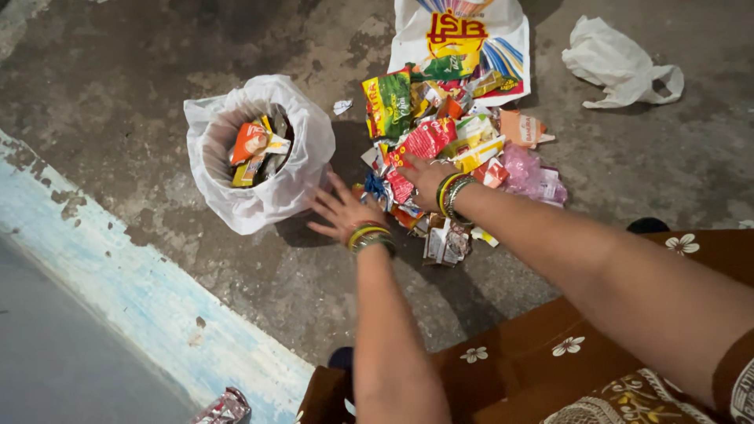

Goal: The person sorts a pile of small packaged items on the floor, picking them up one by one and placing them into a white plastic bag. The person handles various colorful wrappers and packets, organizing them into the bag.

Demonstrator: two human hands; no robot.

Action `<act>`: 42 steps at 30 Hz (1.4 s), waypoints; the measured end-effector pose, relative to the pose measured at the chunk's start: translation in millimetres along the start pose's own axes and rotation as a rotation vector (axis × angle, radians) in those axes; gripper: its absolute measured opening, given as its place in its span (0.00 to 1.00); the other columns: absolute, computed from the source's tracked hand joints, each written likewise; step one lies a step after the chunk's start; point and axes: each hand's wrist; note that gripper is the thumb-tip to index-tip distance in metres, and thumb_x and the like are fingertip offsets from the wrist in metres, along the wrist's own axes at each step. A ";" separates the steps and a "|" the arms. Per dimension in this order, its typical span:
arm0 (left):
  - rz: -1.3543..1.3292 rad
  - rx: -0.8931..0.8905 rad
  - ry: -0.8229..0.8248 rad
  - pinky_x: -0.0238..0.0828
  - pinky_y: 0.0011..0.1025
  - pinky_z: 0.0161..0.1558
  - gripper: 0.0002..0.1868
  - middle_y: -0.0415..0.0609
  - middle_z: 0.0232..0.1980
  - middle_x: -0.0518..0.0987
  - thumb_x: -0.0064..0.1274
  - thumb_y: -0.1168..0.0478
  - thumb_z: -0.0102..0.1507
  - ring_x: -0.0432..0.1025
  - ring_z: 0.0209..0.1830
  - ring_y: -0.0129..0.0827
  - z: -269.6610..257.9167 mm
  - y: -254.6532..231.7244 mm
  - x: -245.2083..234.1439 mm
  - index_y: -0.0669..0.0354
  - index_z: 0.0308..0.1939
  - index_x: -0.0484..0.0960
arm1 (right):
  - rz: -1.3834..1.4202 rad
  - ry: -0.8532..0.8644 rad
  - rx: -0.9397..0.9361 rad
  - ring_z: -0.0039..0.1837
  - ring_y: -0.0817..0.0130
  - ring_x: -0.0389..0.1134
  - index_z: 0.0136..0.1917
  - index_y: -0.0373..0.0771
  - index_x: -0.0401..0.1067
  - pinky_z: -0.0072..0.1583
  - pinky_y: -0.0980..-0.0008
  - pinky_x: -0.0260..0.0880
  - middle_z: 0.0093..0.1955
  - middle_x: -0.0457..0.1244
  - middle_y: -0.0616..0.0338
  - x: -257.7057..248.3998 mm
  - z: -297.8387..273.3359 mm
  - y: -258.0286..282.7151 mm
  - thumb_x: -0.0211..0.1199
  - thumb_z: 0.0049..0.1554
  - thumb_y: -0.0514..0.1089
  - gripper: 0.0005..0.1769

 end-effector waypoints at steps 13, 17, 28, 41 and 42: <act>0.152 0.298 0.615 0.26 0.63 0.78 0.28 0.37 0.89 0.32 0.49 0.42 0.66 0.23 0.88 0.45 -25.2 5.2 32.6 0.27 0.72 0.69 | 0.008 0.219 -0.073 0.71 0.49 0.63 0.77 0.51 0.59 0.70 0.51 0.64 0.83 0.45 0.53 11.7 13.4 45.2 0.65 0.54 0.50 0.39; 0.154 0.303 0.650 0.29 0.61 0.77 0.42 0.32 0.86 0.36 0.52 0.48 0.63 0.26 0.86 0.40 -19.2 7.2 63.4 0.35 0.80 0.53 | 0.039 0.157 -0.117 0.71 0.47 0.62 0.78 0.51 0.58 0.69 0.51 0.63 0.82 0.45 0.49 27.4 16.1 35.0 0.64 0.53 0.48 0.40; 0.187 0.556 0.529 0.34 0.56 0.77 0.42 0.37 0.85 0.39 0.49 0.49 0.65 0.32 0.85 0.38 -31.5 -31.7 57.8 0.48 0.80 0.49 | 0.149 0.047 0.022 0.72 0.49 0.61 0.78 0.46 0.53 0.70 0.53 0.63 0.81 0.47 0.52 19.9 -11.5 -3.8 0.67 0.51 0.48 0.45; 0.199 0.799 0.512 0.44 0.51 0.75 0.51 0.42 0.84 0.41 0.59 0.52 0.58 0.40 0.83 0.36 -80.9 -113.6 8.6 0.50 0.80 0.48 | 0.605 -0.311 0.201 0.64 0.47 0.69 0.75 0.47 0.62 0.66 0.55 0.69 0.65 0.66 0.44 57.4 -49.3 -91.9 0.60 0.54 0.43 0.35; 0.205 0.821 0.486 0.47 0.49 0.75 0.50 0.43 0.85 0.41 0.58 0.53 0.58 0.41 0.83 0.36 -81.5 -118.3 7.7 0.51 0.80 0.48 | 0.639 -0.335 0.225 0.63 0.48 0.70 0.73 0.47 0.64 0.65 0.56 0.70 0.62 0.68 0.45 54.4 -51.1 -94.5 0.61 0.53 0.45 0.34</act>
Point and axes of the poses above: each hand's wrist, its own z-axis towards the middle knuckle, its own x-axis out of the palm, y = z × x
